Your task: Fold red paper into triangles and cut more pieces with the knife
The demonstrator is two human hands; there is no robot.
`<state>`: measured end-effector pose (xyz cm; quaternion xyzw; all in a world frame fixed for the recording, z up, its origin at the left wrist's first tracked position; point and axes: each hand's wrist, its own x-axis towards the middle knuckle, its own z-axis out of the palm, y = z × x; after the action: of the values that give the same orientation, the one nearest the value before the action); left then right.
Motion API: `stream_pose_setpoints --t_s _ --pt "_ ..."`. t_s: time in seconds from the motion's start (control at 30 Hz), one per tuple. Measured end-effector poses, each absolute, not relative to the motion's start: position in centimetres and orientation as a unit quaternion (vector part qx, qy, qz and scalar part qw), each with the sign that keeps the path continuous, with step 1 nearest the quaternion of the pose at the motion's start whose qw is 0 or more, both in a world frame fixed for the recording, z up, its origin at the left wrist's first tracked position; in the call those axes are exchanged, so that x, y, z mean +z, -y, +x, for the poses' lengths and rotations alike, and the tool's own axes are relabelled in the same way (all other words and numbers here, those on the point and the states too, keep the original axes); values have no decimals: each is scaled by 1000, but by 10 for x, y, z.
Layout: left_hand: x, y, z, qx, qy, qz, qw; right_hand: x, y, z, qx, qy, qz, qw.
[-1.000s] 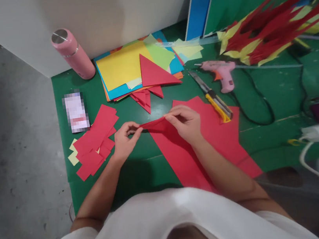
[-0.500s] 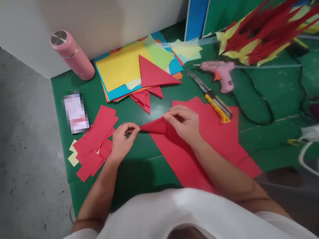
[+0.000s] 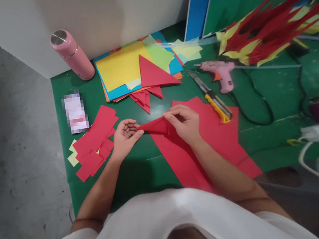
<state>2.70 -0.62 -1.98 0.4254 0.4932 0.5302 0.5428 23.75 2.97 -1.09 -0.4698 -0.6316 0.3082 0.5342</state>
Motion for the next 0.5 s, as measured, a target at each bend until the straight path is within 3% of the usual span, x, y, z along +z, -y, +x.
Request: stream_pose_setpoints --t_s 0.5 --pt "-17 7 36 572 -522 341 533 -9 -25 236 250 670 -434 548"
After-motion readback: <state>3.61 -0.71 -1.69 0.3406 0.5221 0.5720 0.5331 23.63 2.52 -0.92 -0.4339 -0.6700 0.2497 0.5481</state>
